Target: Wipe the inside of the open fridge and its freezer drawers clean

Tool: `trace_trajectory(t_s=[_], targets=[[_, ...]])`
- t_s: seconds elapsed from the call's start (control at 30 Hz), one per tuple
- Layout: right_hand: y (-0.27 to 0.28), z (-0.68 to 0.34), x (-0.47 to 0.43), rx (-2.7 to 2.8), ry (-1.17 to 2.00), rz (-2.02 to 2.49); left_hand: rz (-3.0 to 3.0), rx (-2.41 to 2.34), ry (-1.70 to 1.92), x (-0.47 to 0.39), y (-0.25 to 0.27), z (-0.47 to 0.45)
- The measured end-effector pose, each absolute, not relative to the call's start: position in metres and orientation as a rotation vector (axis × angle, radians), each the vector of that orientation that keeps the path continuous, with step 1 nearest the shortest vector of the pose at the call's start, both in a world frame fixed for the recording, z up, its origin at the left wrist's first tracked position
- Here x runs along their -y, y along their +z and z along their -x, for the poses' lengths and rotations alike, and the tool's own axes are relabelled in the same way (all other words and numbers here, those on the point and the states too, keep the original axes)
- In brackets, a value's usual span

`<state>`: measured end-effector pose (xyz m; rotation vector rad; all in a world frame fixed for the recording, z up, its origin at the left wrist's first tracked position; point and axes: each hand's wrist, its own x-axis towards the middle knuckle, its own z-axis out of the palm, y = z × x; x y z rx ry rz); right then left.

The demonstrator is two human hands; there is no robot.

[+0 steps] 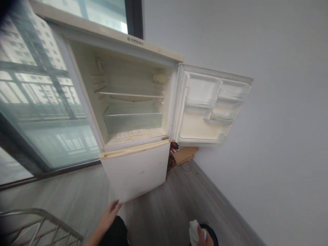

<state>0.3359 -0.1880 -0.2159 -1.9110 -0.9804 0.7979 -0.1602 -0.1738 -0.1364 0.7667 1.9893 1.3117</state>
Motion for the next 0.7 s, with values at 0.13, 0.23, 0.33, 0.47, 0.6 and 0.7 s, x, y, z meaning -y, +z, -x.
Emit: trace_trajectory(t_s=[0.13,0.23,0.33,0.47,0.6,0.7], targets=[[-0.141,-0.332,0.116,1.143,0.583,1.757,-1.527,-2.193,0.766,0.246,-0.192,0.146],[-0.034,-0.327,0.028,1.400,0.175,1.467,-1.766,-2.253,0.478,0.264,-0.204,0.143],[0.062,-0.318,-0.051,1.658,-0.088,1.318,-1.793,-2.285,0.369,0.266,-0.194,0.143],[0.118,-0.297,-0.097,1.705,-0.102,1.341,-1.725,-2.343,0.384,0.270,-0.180,0.146],[0.120,-0.277,-0.101,1.710,-0.072,1.310,-1.708,-2.332,0.469,0.281,-0.184,0.154],[0.121,-0.265,-0.102,1.701,-0.069,1.283,-1.688,-2.329,0.519,0.282,-0.189,0.160]])
